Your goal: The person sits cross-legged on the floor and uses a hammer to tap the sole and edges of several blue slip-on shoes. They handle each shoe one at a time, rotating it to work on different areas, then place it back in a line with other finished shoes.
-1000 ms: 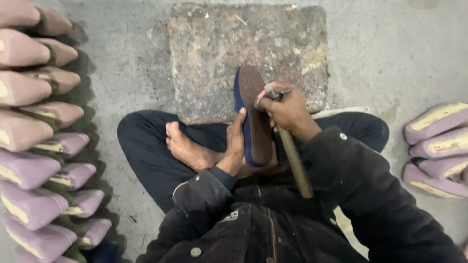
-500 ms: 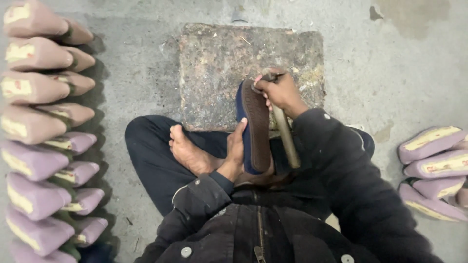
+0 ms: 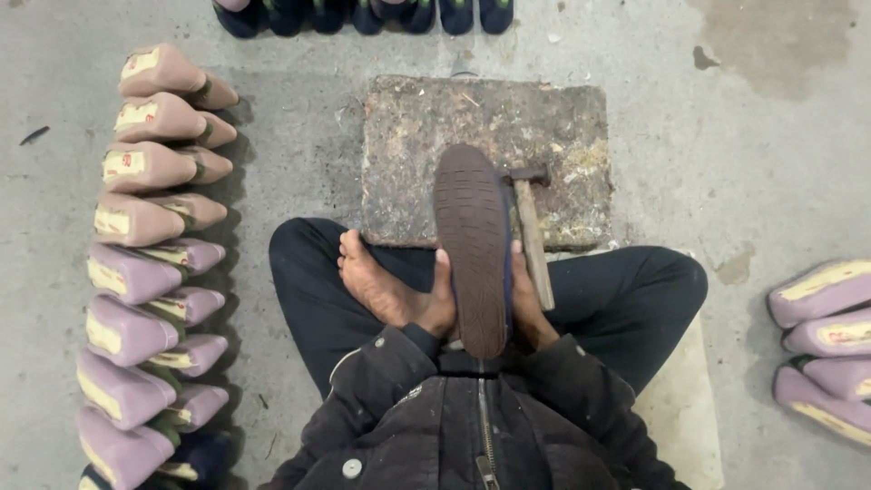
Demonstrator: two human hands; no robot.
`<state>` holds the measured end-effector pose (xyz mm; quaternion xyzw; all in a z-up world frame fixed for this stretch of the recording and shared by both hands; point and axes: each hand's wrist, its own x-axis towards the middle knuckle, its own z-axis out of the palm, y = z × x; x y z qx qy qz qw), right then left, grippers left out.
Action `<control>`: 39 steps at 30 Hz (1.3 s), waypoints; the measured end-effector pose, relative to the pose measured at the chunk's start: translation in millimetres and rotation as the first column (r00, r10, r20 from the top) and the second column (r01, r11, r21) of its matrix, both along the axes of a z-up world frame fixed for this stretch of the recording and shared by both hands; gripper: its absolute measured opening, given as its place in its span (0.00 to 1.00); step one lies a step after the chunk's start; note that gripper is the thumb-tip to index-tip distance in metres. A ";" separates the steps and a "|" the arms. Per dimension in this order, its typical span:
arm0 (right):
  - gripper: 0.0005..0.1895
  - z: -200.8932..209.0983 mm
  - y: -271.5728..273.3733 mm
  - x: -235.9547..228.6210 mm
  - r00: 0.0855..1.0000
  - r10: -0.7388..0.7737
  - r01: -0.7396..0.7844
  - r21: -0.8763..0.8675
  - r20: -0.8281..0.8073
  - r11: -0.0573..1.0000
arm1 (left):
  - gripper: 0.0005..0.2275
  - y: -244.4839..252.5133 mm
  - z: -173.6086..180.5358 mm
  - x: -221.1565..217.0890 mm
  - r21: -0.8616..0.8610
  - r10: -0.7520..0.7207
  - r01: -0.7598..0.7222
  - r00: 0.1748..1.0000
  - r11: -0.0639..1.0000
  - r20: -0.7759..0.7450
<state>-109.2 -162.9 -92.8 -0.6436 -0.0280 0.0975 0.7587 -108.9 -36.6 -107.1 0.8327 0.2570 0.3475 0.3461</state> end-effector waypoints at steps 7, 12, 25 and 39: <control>0.45 -28.2 -25.1 -11.8 0.998 0.057 -0.050 0.156 -0.039 0.987 | 0.30 0.5 26.5 71.4 -0.607 -0.711 0.735 0.598 0.303 0.369; 0.52 -29.2 -41.5 -27.8 0.998 0.019 -0.019 -0.011 0.057 1.000 | 0.21 13.2 -21.8 81.9 -0.644 -0.763 0.575 0.646 0.505 -0.021; 0.39 16.1 -33.3 -104.2 0.879 0.339 -0.102 0.563 -0.335 0.820 | 0.35 21.6 -2.3 67.7 -0.719 -0.633 0.690 0.521 -0.084 0.573; 0.45 20.4 -38.8 -58.3 0.691 -0.164 0.323 0.098 -0.704 0.941 | 0.33 -7.2 -9.0 52.3 -0.737 -0.576 0.648 0.533 -0.193 0.619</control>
